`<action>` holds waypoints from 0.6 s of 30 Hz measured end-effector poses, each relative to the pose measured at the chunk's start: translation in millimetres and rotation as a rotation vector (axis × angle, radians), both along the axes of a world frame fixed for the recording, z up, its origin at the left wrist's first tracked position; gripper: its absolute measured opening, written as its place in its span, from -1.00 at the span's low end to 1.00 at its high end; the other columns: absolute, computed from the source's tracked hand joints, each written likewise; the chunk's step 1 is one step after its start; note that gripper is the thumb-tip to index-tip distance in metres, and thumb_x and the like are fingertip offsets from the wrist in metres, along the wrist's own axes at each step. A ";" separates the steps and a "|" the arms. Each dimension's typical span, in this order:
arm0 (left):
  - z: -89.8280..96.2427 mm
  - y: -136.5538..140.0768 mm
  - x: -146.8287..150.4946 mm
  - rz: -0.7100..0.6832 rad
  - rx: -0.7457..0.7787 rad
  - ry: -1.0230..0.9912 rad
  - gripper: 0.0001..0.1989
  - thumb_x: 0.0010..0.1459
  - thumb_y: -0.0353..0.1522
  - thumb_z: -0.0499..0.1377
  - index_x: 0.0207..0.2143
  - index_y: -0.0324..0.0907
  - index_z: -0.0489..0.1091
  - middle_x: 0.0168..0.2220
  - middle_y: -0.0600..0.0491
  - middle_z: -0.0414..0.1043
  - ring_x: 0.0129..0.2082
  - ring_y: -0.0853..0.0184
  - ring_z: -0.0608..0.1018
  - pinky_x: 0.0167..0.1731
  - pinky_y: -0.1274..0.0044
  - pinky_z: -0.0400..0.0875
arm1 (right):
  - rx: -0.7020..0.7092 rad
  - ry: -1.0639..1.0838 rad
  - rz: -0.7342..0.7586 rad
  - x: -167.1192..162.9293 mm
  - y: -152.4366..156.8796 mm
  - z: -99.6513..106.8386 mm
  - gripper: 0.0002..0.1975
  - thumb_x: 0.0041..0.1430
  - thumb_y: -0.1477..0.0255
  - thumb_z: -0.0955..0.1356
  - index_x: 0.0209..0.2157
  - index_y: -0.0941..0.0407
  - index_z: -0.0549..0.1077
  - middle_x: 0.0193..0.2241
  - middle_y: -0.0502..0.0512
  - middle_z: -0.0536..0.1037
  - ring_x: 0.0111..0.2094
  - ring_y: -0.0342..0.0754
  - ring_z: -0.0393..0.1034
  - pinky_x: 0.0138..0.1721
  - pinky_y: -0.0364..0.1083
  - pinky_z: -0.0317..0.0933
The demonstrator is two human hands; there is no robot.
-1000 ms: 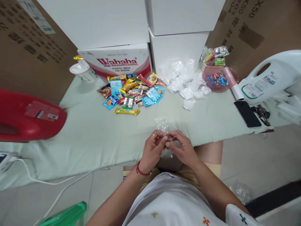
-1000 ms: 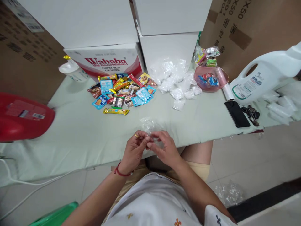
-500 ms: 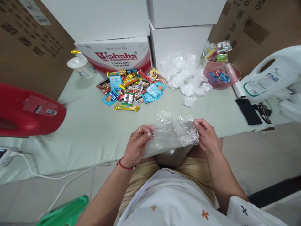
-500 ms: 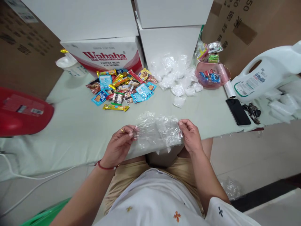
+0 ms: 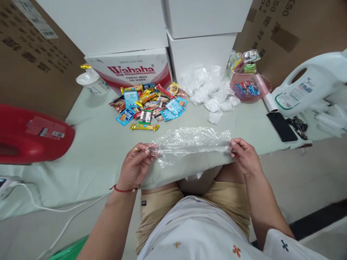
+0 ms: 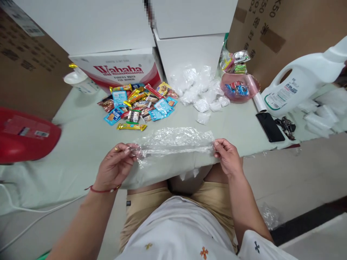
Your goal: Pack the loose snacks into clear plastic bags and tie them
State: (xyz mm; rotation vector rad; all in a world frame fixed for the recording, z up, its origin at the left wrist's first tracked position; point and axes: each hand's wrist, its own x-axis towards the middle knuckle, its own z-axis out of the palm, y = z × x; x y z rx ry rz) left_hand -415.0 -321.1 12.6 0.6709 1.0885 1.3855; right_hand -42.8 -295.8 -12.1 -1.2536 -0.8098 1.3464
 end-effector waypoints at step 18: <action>-7.3 -7.6 5.4 0.069 -0.225 0.033 -0.48 -0.26 -0.20 0.60 -0.41 -0.19 0.37 -0.33 0.09 0.60 -0.38 0.32 0.68 -0.37 0.56 0.55 | 0.522 -0.797 -0.046 -40.5 -27.9 20.6 -0.86 0.38 0.32 0.35 -0.22 0.02 0.56 -0.30 0.09 0.54 -0.27 0.01 0.40 -0.23 -0.02 0.28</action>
